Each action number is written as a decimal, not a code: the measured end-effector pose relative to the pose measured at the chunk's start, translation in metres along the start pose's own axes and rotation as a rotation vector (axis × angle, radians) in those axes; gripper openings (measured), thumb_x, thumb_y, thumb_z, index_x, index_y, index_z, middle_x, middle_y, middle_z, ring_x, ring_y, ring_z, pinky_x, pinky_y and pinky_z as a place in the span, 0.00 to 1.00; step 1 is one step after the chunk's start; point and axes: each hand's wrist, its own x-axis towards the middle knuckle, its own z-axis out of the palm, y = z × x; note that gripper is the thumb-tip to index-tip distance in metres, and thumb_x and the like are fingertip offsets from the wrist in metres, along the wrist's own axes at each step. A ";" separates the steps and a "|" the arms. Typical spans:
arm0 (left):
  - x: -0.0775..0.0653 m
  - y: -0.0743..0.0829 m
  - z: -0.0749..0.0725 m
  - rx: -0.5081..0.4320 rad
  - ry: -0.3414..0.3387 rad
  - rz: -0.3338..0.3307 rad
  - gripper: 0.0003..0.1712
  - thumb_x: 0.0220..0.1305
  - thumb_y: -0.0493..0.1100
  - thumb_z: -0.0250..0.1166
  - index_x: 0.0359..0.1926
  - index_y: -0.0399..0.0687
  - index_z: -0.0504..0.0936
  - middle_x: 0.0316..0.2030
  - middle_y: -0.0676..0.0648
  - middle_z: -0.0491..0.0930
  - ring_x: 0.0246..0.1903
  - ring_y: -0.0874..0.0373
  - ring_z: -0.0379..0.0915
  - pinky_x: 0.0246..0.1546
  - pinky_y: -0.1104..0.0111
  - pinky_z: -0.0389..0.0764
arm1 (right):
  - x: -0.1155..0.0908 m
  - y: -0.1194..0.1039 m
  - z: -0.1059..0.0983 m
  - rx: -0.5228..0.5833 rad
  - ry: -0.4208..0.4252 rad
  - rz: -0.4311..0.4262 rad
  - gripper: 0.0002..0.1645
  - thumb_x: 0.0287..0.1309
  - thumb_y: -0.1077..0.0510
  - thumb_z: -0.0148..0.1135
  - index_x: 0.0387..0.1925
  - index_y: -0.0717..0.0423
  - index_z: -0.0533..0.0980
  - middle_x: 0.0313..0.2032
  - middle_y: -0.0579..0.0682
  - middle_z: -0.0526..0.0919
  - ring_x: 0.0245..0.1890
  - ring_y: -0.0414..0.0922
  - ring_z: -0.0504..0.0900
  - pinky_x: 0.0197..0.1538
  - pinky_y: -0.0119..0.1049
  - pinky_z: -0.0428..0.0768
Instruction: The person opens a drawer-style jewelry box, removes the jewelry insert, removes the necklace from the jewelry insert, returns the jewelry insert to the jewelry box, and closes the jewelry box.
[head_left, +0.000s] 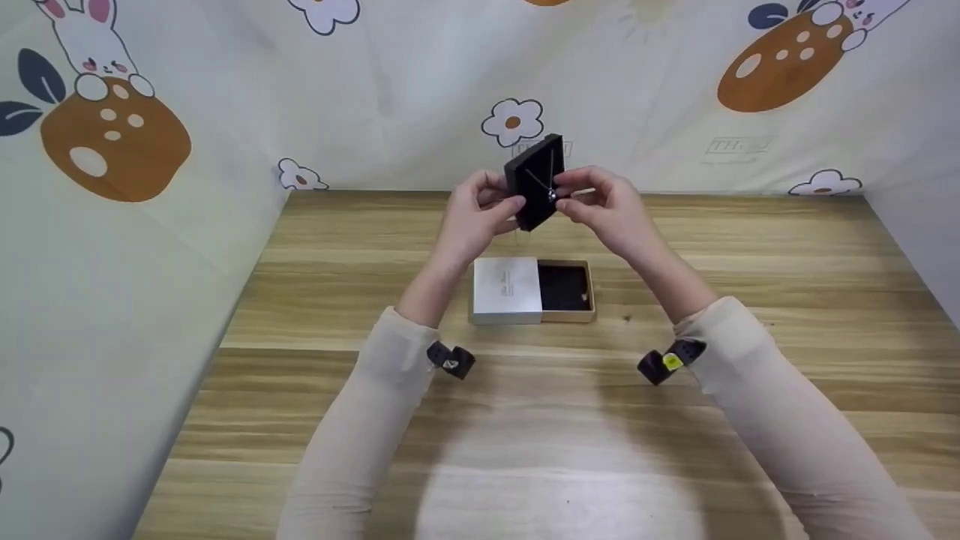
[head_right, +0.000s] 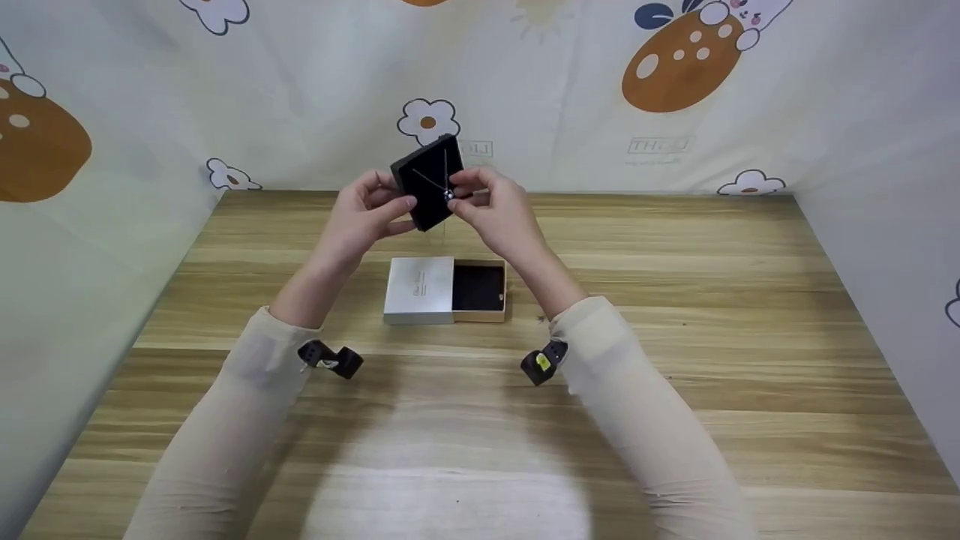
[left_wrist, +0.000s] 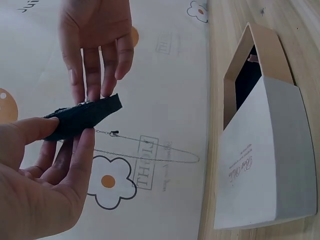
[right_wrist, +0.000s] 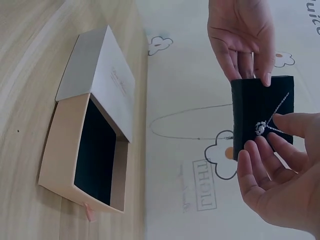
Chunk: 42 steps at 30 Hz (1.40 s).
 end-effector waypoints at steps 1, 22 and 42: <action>0.000 -0.001 0.000 0.004 0.001 0.001 0.09 0.60 0.29 0.60 0.42 0.34 0.71 0.42 0.35 0.79 0.41 0.52 0.79 0.39 0.63 0.84 | 0.000 0.000 0.001 -0.012 0.003 0.002 0.20 0.58 0.64 0.60 0.52 0.65 0.74 0.45 0.57 0.78 0.36 0.39 0.81 0.41 0.27 0.79; -0.005 -0.002 0.003 0.009 -0.013 0.007 0.08 0.60 0.29 0.61 0.39 0.35 0.72 0.43 0.33 0.80 0.42 0.48 0.81 0.37 0.62 0.84 | 0.005 0.005 0.013 -0.131 0.082 0.002 0.14 0.54 0.62 0.65 0.41 0.66 0.74 0.31 0.46 0.77 0.31 0.39 0.76 0.37 0.25 0.76; -0.003 -0.010 -0.004 0.115 0.099 0.063 0.06 0.59 0.30 0.62 0.37 0.35 0.73 0.39 0.35 0.82 0.38 0.53 0.81 0.34 0.65 0.84 | 0.004 0.010 0.010 0.040 -0.015 0.032 0.09 0.57 0.61 0.64 0.37 0.63 0.77 0.27 0.41 0.83 0.28 0.36 0.79 0.34 0.27 0.77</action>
